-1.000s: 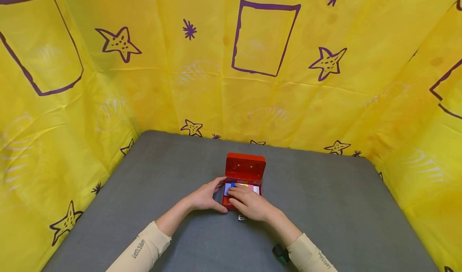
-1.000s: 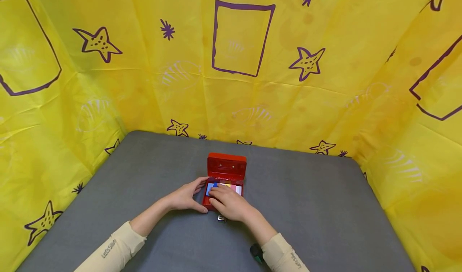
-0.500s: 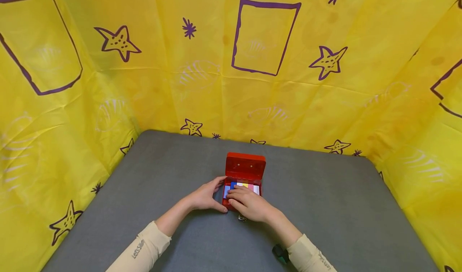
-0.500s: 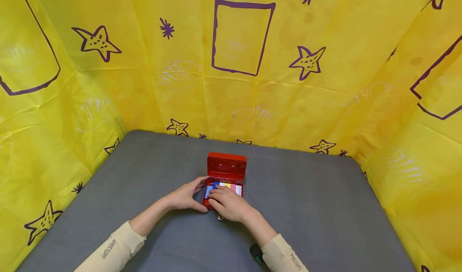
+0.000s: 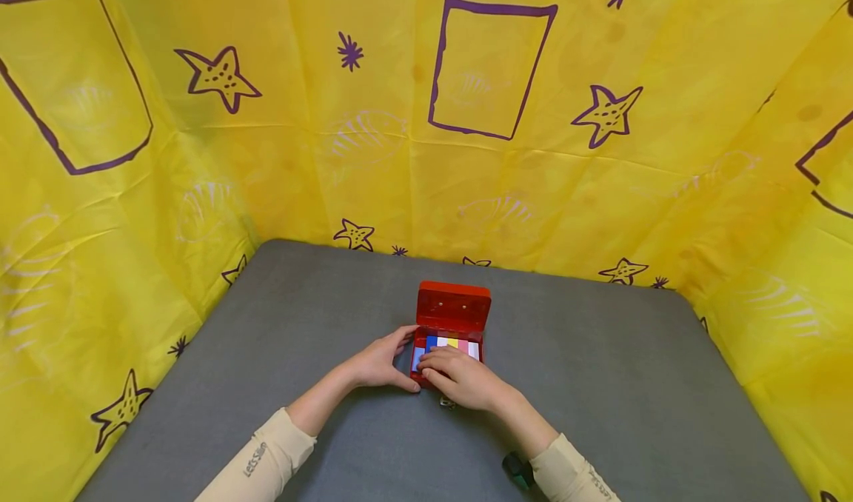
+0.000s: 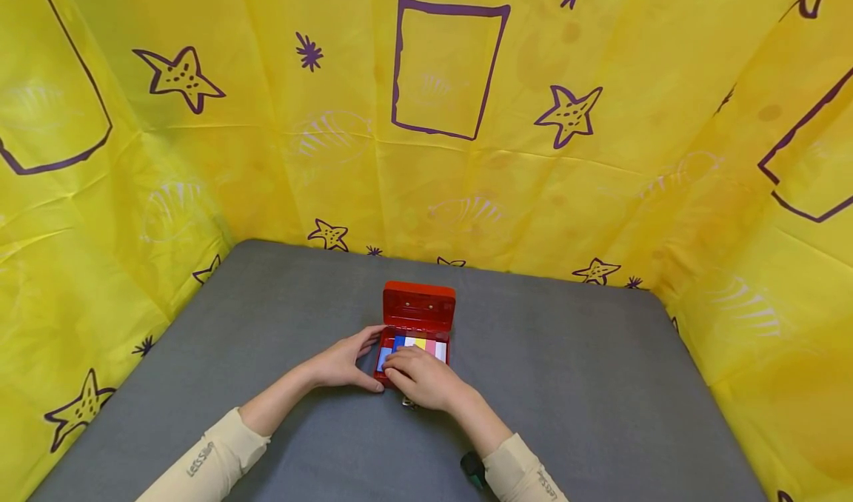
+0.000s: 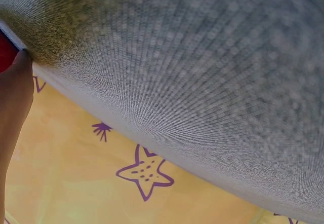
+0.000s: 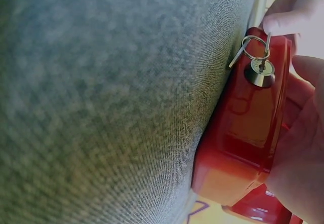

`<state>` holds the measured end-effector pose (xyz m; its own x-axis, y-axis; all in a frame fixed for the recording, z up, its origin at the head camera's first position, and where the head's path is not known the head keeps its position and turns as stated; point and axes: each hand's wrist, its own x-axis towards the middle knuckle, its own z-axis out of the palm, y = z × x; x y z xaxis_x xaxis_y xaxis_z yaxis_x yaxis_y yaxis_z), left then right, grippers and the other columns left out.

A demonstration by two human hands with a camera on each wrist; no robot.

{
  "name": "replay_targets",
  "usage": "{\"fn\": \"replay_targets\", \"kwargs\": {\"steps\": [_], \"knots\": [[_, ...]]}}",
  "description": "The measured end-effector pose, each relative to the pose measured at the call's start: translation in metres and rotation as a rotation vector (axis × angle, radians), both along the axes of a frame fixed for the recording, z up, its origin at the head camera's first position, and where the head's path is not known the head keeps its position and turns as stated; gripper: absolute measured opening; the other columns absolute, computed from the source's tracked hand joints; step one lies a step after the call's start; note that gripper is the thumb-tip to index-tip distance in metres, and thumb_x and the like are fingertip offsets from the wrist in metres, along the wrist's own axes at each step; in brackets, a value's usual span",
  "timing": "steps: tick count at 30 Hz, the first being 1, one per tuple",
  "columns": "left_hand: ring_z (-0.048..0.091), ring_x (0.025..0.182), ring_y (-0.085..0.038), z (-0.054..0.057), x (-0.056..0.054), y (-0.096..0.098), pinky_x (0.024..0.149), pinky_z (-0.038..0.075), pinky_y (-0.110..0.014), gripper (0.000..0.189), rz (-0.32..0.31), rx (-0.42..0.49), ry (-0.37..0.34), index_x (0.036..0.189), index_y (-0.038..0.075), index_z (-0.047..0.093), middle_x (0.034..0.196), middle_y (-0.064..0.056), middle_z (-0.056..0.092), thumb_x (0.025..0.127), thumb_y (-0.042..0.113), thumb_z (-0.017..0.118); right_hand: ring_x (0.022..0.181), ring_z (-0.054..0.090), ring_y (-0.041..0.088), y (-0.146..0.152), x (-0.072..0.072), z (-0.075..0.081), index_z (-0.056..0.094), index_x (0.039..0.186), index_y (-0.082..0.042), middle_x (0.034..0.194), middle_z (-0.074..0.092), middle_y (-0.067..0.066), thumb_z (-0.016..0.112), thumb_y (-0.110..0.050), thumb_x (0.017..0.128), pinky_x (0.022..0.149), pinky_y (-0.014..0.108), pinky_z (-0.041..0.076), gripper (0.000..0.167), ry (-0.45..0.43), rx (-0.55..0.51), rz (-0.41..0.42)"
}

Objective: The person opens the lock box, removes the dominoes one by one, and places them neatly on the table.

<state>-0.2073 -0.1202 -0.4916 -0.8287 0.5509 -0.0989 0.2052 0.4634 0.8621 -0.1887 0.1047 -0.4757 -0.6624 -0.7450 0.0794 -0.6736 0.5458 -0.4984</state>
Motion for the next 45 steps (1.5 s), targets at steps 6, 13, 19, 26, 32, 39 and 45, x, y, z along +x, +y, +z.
{"fn": "replay_targets", "kwargs": {"steps": [6, 13, 19, 26, 32, 39, 45], "knots": [[0.042, 0.134, -0.037, 0.0, 0.0, 0.0, 0.109, 0.035, -0.047, 0.101, -0.004, 0.002, 0.008, 0.149, 0.004, 0.028, 0.15, -0.02, 0.037, 0.07, 0.02, 0.088, 0.117, 0.056, 0.017, -0.001, 0.0, 0.001, 0.068, 0.12, -0.01, 0.121, 0.065, 0.002, 0.055, -0.023, 0.1, 0.105, 0.036, 0.042, 0.027, 0.018, -0.021, 0.012], [0.042, 0.134, -0.037, 0.0, 0.0, 0.001, 0.109, 0.035, -0.048, 0.101, -0.008, 0.011, 0.018, 0.149, 0.002, 0.028, 0.149, -0.02, 0.038, 0.07, 0.021, 0.088, 0.107, 0.058, 0.02, -0.004, -0.004, 0.003, 0.069, 0.117, -0.007, 0.113, 0.067, 0.004, 0.06, -0.019, 0.096, 0.097, 0.036, 0.047, 0.025, 0.116, -0.055, -0.012], [0.041, 0.134, -0.037, 0.001, 0.001, 0.0, 0.11, 0.035, -0.047, 0.101, 0.003, -0.002, 0.004, 0.15, 0.005, 0.028, 0.149, -0.019, 0.038, 0.07, 0.022, 0.088, 0.101, 0.053, 0.02, -0.006, -0.012, 0.003, 0.07, 0.114, -0.007, 0.108, 0.065, 0.005, 0.069, -0.018, 0.09, 0.087, 0.032, 0.05, 0.027, 0.171, -0.034, -0.074], [0.041, 0.134, -0.038, 0.001, 0.001, 0.0, 0.11, 0.035, -0.047, 0.1, 0.012, -0.006, -0.015, 0.15, 0.006, 0.028, 0.15, -0.019, 0.038, 0.072, 0.021, 0.088, 0.094, 0.048, 0.016, -0.01, -0.016, 0.004, 0.072, 0.113, -0.01, 0.105, 0.063, 0.004, 0.077, -0.027, 0.084, 0.075, 0.026, 0.049, 0.034, 0.127, 0.04, -0.152], [0.04, 0.135, -0.038, -0.001, 0.001, 0.0, 0.109, 0.035, -0.047, 0.099, 0.011, -0.005, -0.016, 0.15, 0.007, 0.028, 0.15, -0.018, 0.038, 0.072, 0.023, 0.088, 0.093, 0.047, 0.015, -0.012, -0.019, 0.004, 0.071, 0.114, -0.011, 0.107, 0.064, 0.004, 0.079, -0.032, 0.081, 0.073, 0.024, 0.048, 0.04, 0.083, 0.076, -0.171], [0.041, 0.134, -0.038, -0.001, 0.001, -0.001, 0.109, 0.035, -0.048, 0.098, 0.009, -0.007, -0.016, 0.149, 0.007, 0.029, 0.15, -0.018, 0.038, 0.072, 0.023, 0.087, 0.093, 0.048, 0.014, -0.013, -0.022, 0.002, 0.071, 0.115, -0.013, 0.109, 0.065, 0.002, 0.081, -0.034, 0.079, 0.075, 0.024, 0.049, 0.044, 0.081, 0.104, -0.171], [0.04, 0.135, -0.038, 0.0, 0.001, -0.001, 0.109, 0.035, -0.048, 0.098, 0.008, -0.007, -0.021, 0.15, 0.007, 0.029, 0.15, -0.017, 0.037, 0.072, 0.022, 0.087, 0.094, 0.048, 0.014, -0.014, -0.023, 0.0, 0.071, 0.115, -0.014, 0.108, 0.064, 0.001, 0.082, -0.036, 0.077, 0.076, 0.024, 0.049, 0.045, 0.089, 0.112, -0.171]]}}
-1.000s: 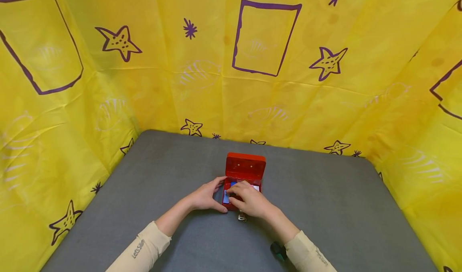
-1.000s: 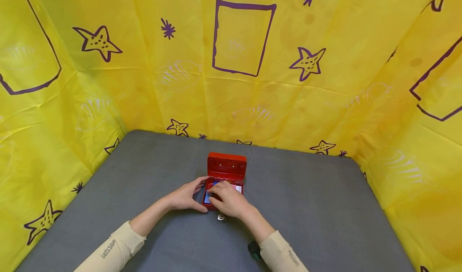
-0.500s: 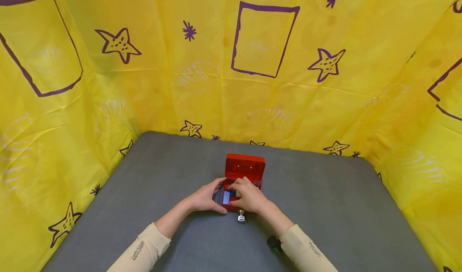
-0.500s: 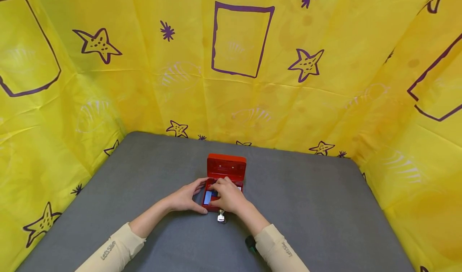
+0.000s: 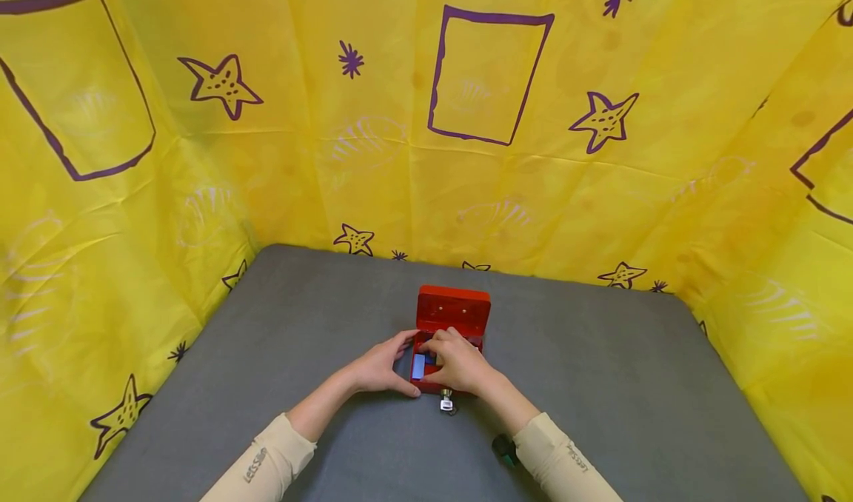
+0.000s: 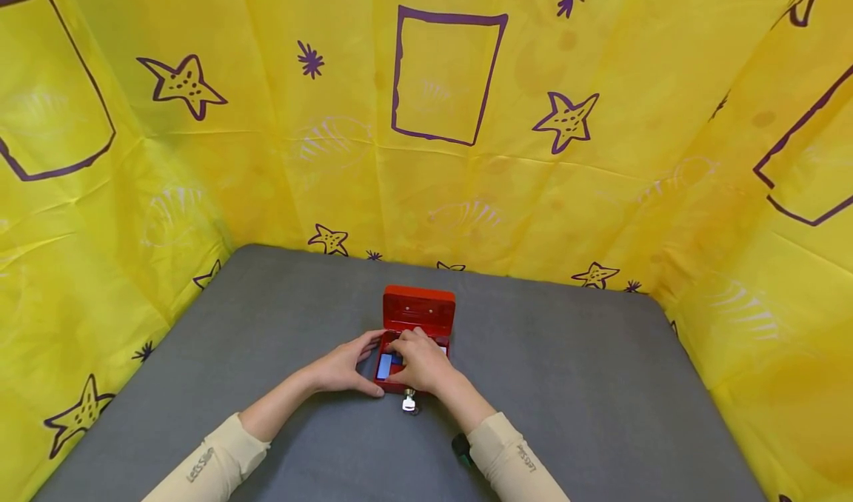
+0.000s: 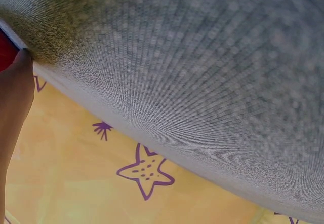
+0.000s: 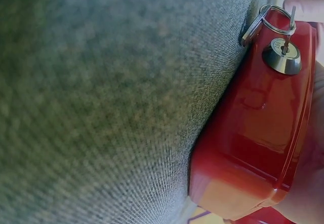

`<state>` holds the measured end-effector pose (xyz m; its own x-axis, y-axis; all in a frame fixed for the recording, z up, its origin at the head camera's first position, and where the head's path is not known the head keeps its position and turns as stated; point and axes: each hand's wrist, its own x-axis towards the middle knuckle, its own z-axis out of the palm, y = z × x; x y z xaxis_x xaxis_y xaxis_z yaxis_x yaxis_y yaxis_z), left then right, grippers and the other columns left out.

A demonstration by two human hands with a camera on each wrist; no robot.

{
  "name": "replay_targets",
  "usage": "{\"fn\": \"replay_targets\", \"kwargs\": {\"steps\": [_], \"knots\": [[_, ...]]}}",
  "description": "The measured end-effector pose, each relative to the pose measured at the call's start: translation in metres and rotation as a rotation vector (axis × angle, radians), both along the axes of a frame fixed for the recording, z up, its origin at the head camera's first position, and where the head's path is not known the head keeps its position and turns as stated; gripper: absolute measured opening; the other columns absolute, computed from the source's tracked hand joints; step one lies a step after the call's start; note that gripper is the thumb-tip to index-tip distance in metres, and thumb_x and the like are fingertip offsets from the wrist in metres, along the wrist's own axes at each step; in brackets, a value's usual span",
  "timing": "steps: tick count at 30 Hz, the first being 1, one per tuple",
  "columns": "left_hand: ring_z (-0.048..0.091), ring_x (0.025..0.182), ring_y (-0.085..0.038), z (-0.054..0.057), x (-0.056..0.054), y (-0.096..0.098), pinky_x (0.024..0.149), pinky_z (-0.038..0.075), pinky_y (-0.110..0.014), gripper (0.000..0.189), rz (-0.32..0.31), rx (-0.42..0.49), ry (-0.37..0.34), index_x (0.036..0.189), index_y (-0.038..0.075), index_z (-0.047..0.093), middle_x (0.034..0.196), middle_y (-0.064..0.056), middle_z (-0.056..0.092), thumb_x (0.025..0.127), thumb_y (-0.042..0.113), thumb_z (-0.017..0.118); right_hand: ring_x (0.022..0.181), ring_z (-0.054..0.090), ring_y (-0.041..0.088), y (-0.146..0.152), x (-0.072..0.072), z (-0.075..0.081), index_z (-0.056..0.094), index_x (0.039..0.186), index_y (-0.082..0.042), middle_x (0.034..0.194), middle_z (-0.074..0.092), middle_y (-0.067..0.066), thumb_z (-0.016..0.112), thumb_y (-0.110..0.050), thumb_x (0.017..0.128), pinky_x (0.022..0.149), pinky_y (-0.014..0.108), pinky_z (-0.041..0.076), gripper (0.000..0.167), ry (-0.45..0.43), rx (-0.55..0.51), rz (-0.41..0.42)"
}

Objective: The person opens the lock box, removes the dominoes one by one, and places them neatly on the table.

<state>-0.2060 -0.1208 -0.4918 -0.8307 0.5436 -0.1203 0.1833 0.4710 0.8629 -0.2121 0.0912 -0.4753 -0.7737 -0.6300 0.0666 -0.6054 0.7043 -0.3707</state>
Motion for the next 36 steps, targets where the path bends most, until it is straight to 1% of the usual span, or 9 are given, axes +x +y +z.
{"fn": "replay_targets", "kwargs": {"steps": [10, 16, 23, 25, 30, 36], "knots": [[0.041, 0.134, -0.039, 0.001, 0.001, 0.001, 0.109, 0.035, -0.049, 0.099, -0.002, 0.009, 0.001, 0.15, 0.005, 0.028, 0.15, -0.019, 0.037, 0.072, 0.021, 0.087, 0.094, 0.048, 0.015, 0.001, 0.0, 0.0, 0.071, 0.112, -0.013, 0.105, 0.063, 0.001, 0.081, -0.035, 0.079, 0.077, 0.025, 0.048, 0.041, 0.009, -0.018, 0.018], [0.04, 0.135, -0.039, 0.001, 0.001, 0.0, 0.11, 0.034, -0.049, 0.099, 0.0, 0.003, -0.004, 0.15, 0.006, 0.028, 0.15, -0.018, 0.037, 0.073, 0.022, 0.087, 0.096, 0.047, 0.015, 0.003, -0.001, 0.0, 0.069, 0.114, -0.012, 0.108, 0.062, 0.002, 0.079, -0.033, 0.081, 0.077, 0.026, 0.048, 0.041, -0.019, -0.072, 0.032], [0.039, 0.136, -0.038, 0.002, 0.002, 0.0, 0.11, 0.034, -0.049, 0.099, -0.005, 0.008, 0.007, 0.15, 0.005, 0.027, 0.151, -0.019, 0.036, 0.073, 0.021, 0.087, 0.102, 0.053, 0.018, 0.008, 0.001, 0.003, 0.066, 0.118, -0.01, 0.114, 0.063, 0.004, 0.078, -0.029, 0.083, 0.089, 0.036, 0.049, 0.042, -0.09, -0.167, 0.019], [0.038, 0.136, -0.038, 0.002, 0.003, 0.0, 0.11, 0.033, -0.049, 0.099, -0.005, 0.01, 0.009, 0.15, 0.005, 0.027, 0.152, -0.019, 0.035, 0.073, 0.021, 0.087, 0.099, 0.055, 0.018, 0.01, 0.002, 0.003, 0.065, 0.118, -0.01, 0.112, 0.064, 0.004, 0.078, -0.027, 0.083, 0.088, 0.036, 0.05, 0.041, -0.1, -0.184, 0.015], [0.039, 0.136, -0.037, 0.001, 0.002, 0.0, 0.11, 0.034, -0.048, 0.098, -0.004, 0.012, 0.016, 0.15, 0.006, 0.028, 0.151, -0.018, 0.036, 0.073, 0.021, 0.087, 0.088, 0.055, 0.015, 0.016, 0.005, 0.004, 0.065, 0.118, -0.008, 0.103, 0.066, 0.003, 0.078, -0.022, 0.082, 0.078, 0.029, 0.052, 0.04, -0.099, -0.204, 0.015], [0.04, 0.135, -0.038, 0.0, 0.002, 0.001, 0.109, 0.035, -0.048, 0.099, -0.001, 0.005, 0.016, 0.15, 0.006, 0.028, 0.151, -0.018, 0.036, 0.072, 0.023, 0.086, 0.088, 0.057, 0.016, 0.022, 0.008, 0.004, 0.065, 0.116, -0.009, 0.101, 0.065, 0.004, 0.079, -0.021, 0.081, 0.077, 0.029, 0.053, 0.04, -0.076, -0.214, 0.013]]}}
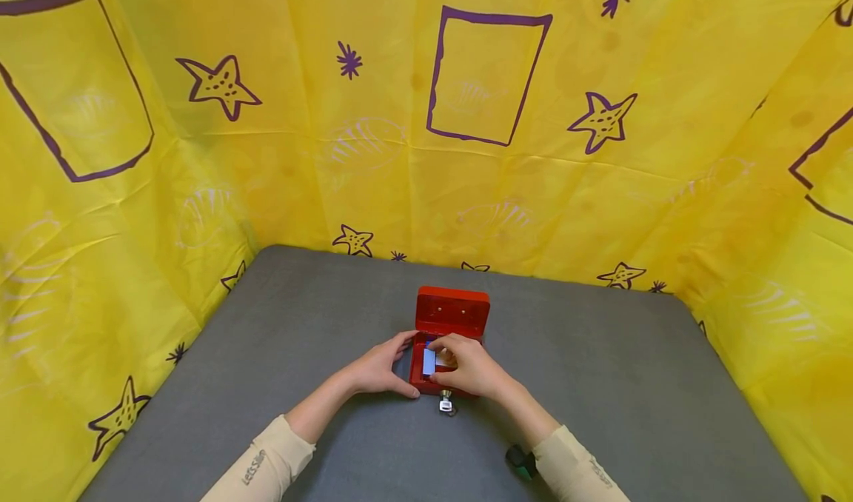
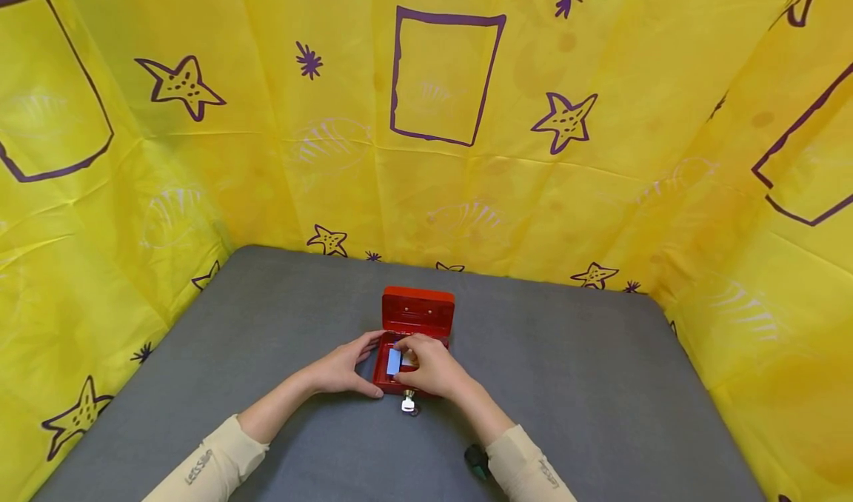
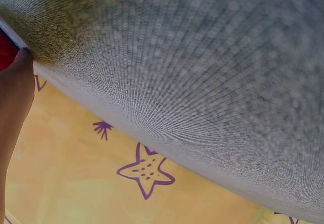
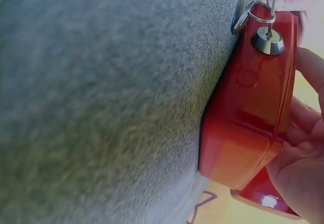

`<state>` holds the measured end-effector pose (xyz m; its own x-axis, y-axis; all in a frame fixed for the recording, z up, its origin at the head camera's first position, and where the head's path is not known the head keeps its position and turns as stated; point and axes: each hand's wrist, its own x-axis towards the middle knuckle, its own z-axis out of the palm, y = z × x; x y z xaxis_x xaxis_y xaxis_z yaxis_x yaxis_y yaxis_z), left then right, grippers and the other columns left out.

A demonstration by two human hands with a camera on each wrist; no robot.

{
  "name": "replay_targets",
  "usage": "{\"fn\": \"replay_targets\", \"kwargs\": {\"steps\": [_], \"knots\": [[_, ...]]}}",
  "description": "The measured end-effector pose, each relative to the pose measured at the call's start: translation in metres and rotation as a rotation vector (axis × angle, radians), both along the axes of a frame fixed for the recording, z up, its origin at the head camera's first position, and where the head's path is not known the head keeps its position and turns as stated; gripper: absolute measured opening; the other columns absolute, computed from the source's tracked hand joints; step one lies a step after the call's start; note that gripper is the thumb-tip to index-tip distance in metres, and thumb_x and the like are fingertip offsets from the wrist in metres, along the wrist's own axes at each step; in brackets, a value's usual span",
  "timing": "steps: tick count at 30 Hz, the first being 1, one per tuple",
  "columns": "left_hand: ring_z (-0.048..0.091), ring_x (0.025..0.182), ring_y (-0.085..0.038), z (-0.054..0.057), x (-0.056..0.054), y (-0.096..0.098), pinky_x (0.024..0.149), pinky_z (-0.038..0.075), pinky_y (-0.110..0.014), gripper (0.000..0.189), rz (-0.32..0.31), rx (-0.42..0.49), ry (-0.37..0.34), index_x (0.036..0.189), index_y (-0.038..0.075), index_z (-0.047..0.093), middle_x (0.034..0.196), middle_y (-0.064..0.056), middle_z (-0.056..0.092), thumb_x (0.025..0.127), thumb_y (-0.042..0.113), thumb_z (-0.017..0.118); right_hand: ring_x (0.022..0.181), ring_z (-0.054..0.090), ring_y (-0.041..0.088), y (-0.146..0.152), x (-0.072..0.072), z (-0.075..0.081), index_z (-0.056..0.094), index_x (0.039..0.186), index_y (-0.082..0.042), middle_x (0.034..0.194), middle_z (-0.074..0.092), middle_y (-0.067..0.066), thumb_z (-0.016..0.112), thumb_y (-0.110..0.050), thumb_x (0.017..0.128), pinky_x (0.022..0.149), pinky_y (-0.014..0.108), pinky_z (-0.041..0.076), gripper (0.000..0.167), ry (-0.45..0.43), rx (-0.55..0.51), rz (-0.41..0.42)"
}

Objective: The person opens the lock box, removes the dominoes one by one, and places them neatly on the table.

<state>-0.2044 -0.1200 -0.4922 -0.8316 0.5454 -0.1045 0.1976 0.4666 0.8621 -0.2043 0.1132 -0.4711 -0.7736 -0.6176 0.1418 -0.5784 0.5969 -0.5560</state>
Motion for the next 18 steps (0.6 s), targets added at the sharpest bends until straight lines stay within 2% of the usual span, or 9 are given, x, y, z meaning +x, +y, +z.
{"fn": "replay_targets", "kwargs": {"steps": [7, 12, 18], "knots": [[0.039, 0.136, -0.034, -0.001, 0.0, 0.001, 0.11, 0.035, -0.046, 0.1, 0.009, -0.016, -0.021, 0.151, 0.008, 0.027, 0.152, -0.015, 0.036, 0.072, 0.024, 0.086, 0.088, 0.057, 0.017, 0.012, 0.004, 0.002, 0.064, 0.118, -0.01, 0.103, 0.064, 0.003, 0.08, -0.022, 0.08, 0.076, 0.029, 0.054, 0.042, -0.018, -0.036, -0.046], [0.039, 0.136, -0.034, -0.001, 0.0, 0.001, 0.11, 0.035, -0.046, 0.1, 0.012, -0.019, -0.024, 0.151, 0.008, 0.026, 0.152, -0.015, 0.036, 0.072, 0.024, 0.086, 0.085, 0.059, 0.018, 0.021, 0.007, 0.002, 0.065, 0.116, -0.009, 0.096, 0.062, 0.004, 0.081, -0.02, 0.08, 0.074, 0.029, 0.055, 0.041, -0.019, -0.085, -0.076], [0.039, 0.136, -0.033, -0.001, -0.001, 0.001, 0.11, 0.035, -0.046, 0.1, 0.015, -0.021, -0.015, 0.151, 0.009, 0.027, 0.152, -0.014, 0.037, 0.072, 0.024, 0.086, 0.083, 0.059, 0.018, 0.031, 0.01, 0.001, 0.065, 0.117, -0.012, 0.096, 0.061, 0.002, 0.081, -0.02, 0.079, 0.071, 0.027, 0.056, 0.042, -0.029, -0.127, -0.096]]}}
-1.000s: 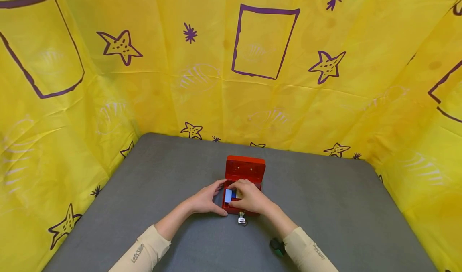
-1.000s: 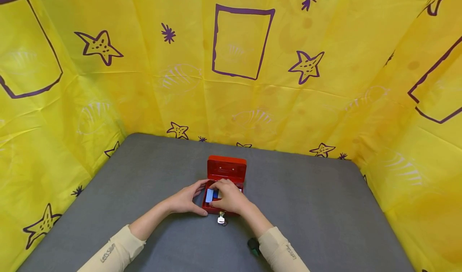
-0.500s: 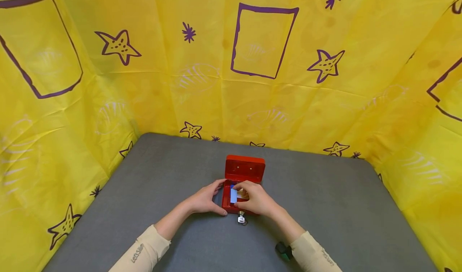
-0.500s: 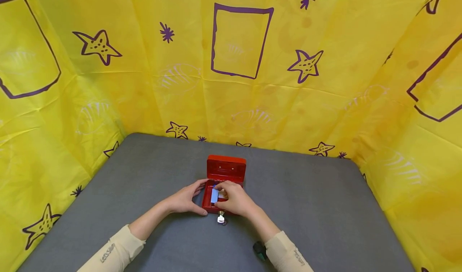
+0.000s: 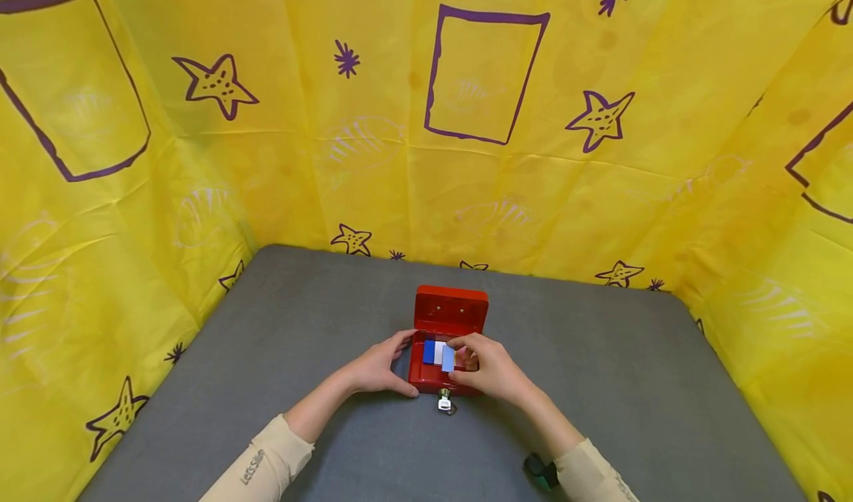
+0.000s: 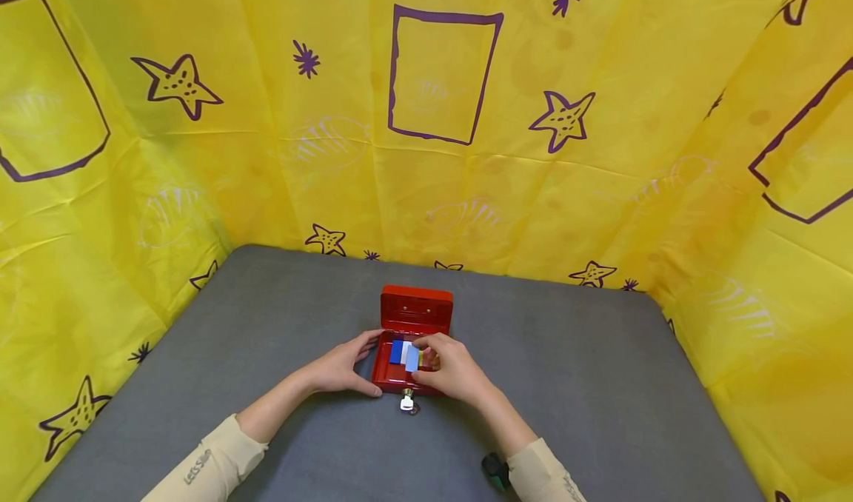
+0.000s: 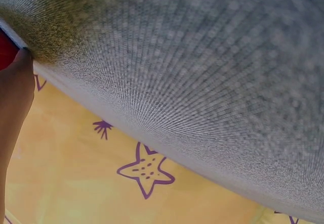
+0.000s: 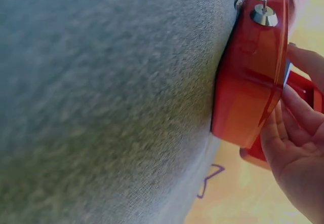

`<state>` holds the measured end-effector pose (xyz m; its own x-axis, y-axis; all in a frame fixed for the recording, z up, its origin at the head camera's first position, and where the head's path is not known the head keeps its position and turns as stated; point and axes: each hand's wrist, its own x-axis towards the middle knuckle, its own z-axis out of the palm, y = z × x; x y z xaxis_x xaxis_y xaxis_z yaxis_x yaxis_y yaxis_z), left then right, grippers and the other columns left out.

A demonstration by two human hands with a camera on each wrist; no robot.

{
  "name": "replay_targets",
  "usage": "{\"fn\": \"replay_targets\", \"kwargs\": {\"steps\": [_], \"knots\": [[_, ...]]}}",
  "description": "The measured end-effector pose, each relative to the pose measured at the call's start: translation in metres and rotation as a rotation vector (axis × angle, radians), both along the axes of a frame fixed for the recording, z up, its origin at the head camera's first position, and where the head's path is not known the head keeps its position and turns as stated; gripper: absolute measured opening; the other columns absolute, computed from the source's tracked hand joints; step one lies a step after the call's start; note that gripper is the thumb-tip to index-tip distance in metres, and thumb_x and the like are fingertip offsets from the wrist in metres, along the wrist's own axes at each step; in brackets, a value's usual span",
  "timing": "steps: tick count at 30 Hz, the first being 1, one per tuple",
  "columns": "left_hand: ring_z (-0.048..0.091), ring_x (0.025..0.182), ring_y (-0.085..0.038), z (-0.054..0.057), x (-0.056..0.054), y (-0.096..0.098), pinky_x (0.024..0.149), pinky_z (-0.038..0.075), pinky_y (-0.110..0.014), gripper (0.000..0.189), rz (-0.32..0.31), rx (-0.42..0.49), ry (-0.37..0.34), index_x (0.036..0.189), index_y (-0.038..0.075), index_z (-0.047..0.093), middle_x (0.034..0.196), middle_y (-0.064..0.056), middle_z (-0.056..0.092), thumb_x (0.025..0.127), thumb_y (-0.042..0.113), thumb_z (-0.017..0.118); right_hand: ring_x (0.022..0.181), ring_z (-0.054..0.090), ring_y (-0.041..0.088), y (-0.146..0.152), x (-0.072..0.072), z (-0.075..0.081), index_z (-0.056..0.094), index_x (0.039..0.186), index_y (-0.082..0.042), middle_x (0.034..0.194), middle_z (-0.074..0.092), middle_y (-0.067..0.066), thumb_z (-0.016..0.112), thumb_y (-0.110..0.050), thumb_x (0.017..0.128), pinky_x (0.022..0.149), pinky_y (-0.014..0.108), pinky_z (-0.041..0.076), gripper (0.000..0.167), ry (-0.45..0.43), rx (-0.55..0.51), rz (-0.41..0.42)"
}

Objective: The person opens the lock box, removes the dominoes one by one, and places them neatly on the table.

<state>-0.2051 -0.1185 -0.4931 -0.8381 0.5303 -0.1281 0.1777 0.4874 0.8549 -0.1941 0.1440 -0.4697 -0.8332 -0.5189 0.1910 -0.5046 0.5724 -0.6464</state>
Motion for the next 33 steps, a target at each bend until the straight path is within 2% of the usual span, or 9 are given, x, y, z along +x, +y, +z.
{"fn": "replay_targets", "kwargs": {"steps": [6, 13, 22, 33], "knots": [[0.04, 0.135, -0.034, 0.0, 0.0, 0.0, 0.109, 0.036, -0.046, 0.101, 0.004, -0.008, 0.001, 0.151, 0.01, 0.028, 0.151, -0.015, 0.037, 0.071, 0.025, 0.087, 0.079, 0.057, 0.021, 0.007, 0.003, 0.001, 0.065, 0.116, -0.015, 0.093, 0.06, 0.006, 0.081, -0.02, 0.079, 0.066, 0.028, 0.054, 0.04, -0.027, -0.03, -0.028], [0.04, 0.135, -0.035, 0.0, 0.0, -0.001, 0.109, 0.037, -0.047, 0.101, 0.019, -0.011, -0.013, 0.151, 0.01, 0.027, 0.152, -0.014, 0.036, 0.071, 0.025, 0.087, 0.087, 0.06, 0.02, 0.017, 0.007, 0.003, 0.064, 0.118, -0.015, 0.101, 0.062, 0.005, 0.081, -0.019, 0.08, 0.077, 0.032, 0.057, 0.042, -0.05, -0.074, -0.084], [0.039, 0.136, -0.034, 0.0, 0.0, -0.002, 0.109, 0.036, -0.046, 0.101, 0.016, -0.01, -0.014, 0.151, 0.01, 0.027, 0.152, -0.014, 0.036, 0.071, 0.025, 0.087, 0.093, 0.061, 0.019, 0.033, 0.01, 0.002, 0.063, 0.122, -0.019, 0.108, 0.063, 0.0, 0.081, -0.022, 0.08, 0.079, 0.031, 0.057, 0.046, -0.068, -0.045, -0.169], [0.04, 0.135, -0.034, -0.001, 0.0, -0.001, 0.109, 0.036, -0.047, 0.102, 0.007, -0.018, -0.011, 0.152, 0.01, 0.026, 0.152, -0.014, 0.035, 0.072, 0.026, 0.087, 0.096, 0.06, 0.019, 0.051, 0.013, -0.007, 0.063, 0.122, -0.015, 0.111, 0.062, -0.002, 0.081, -0.019, 0.08, 0.081, 0.034, 0.057, 0.046, -0.068, -0.061, -0.176]]}}
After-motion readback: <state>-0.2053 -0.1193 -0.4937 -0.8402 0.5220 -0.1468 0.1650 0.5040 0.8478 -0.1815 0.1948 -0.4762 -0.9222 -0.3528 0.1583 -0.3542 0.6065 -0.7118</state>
